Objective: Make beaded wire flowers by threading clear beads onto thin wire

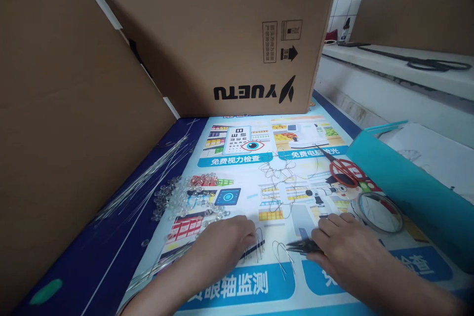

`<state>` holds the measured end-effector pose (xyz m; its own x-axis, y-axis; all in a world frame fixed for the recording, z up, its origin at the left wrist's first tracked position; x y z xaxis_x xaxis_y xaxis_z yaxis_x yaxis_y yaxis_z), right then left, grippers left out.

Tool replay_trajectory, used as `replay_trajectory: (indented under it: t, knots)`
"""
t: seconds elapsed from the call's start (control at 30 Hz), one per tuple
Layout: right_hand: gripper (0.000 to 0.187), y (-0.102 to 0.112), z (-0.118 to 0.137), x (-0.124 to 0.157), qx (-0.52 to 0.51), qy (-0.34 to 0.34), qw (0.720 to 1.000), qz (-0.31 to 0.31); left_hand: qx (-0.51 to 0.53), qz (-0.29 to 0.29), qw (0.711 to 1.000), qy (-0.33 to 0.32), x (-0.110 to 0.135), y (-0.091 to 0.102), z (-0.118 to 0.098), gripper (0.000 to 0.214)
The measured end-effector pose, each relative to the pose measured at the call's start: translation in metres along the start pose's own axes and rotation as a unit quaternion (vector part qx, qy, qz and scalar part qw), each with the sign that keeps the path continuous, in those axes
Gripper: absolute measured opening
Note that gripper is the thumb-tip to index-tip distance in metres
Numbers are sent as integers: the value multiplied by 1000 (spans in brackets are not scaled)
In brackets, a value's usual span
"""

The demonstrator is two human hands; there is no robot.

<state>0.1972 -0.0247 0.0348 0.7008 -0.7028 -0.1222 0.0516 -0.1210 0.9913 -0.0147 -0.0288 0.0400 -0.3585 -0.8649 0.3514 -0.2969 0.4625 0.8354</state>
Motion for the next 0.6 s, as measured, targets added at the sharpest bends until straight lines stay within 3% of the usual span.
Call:
replay_trajectory:
  t: [0.13, 0.37, 0.6]
  knots:
    - [17, 0, -1, -1, 2, 0, 1000, 9, 0, 11, 1000, 13, 1, -1, -1, 21]
    - [17, 0, 0, -2, 0, 5, 998, 55, -23, -62, 998, -13, 7, 0, -13, 21]
    - [17, -2, 1, -1, -16, 0, 997, 70, -27, -79, 996, -35, -3, -14, -35, 17]
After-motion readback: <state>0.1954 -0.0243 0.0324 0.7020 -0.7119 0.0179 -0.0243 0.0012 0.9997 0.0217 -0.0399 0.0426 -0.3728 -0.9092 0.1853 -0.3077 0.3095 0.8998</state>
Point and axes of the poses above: each hand's wrist, its own x-axis away from the middle knuckle, its own y-axis out of the back of the hand, z = x × y, the point moved 5 cm from there along -x, towards the middle knuckle, and after that the axes turned 1 degree about -x, right-handed, at the moved point
